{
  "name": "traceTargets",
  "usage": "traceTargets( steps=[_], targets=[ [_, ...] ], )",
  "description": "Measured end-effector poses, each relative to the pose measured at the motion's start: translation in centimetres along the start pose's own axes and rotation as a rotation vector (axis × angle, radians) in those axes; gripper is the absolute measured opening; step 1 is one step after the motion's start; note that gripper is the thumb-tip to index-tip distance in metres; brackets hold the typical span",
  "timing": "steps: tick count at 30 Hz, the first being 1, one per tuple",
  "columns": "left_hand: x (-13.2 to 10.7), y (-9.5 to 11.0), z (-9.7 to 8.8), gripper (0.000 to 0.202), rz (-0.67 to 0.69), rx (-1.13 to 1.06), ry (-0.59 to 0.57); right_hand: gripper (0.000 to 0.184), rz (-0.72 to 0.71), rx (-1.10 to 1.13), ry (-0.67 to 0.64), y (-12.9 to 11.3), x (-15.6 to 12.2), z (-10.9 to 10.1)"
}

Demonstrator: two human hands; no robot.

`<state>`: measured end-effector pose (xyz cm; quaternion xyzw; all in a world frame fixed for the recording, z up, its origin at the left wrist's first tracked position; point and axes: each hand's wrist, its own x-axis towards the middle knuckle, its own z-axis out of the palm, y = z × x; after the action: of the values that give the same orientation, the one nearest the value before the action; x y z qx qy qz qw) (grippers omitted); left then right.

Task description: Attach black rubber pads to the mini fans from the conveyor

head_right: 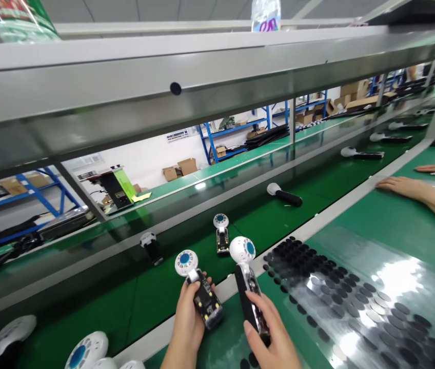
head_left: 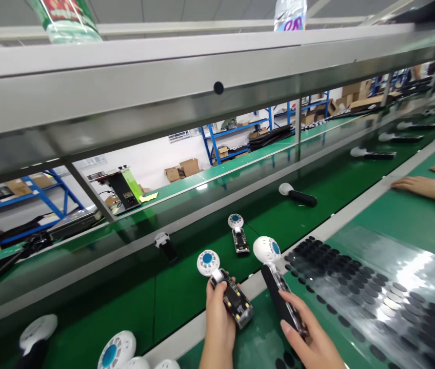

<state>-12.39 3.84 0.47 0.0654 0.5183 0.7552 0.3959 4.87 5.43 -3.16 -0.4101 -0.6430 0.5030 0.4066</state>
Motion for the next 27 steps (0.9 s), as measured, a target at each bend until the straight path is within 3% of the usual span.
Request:
traceTargets(
  steps=[5, 7, 10, 14, 17, 19, 21, 24, 27],
  targets=[
    [6.4, 4.1, 1.5, 0.037, 0.101, 0.194, 0.065, 0.038, -0.119, -0.082, 0.069, -0.3, 0.0, 0.9],
    [7.5, 5.4, 2.7, 0.043, 0.166, 0.249, 0.063, 0.041, -0.095, -0.094, 0.097, -0.3, -0.2, 1.3],
    [5.4, 4.6, 4.7, 0.038, 0.141, 0.290, -0.039, 0.045, -0.076, -0.130, 0.059, -0.1, -0.4, 1.7],
    [-1.0, 0.2, 5.4, 0.033, -0.165, 0.219, -0.265, 0.058, -0.191, -0.264, -0.113, -0.2, -0.9, 1.1],
    [-3.9, -1.6, 3.8, 0.031, -0.285, 0.077, -0.195, 0.053, -0.261, -0.372, -0.315, -1.5, -0.9, 0.0],
    [-4.2, -1.4, 2.1, 0.031, -0.298, -0.011, -0.084, 0.033, -0.233, -0.433, -0.394, -2.6, -0.6, -0.7],
    [-4.1, -0.8, 0.5, 0.028, -0.309, -0.071, -0.026, 0.030, -0.190, -0.491, -0.428, -3.3, -0.3, -1.3],
    [-3.8, -0.2, -0.8, 0.029, -0.348, -0.105, -0.053, 0.018, -0.180, -0.548, -0.512, -3.6, 0.0, -1.5],
    [-4.1, -0.4, -1.0, 0.042, -0.366, -0.112, -0.100, 0.023, -0.164, -0.591, -0.563, -3.4, -0.1, -1.2]
  ],
)
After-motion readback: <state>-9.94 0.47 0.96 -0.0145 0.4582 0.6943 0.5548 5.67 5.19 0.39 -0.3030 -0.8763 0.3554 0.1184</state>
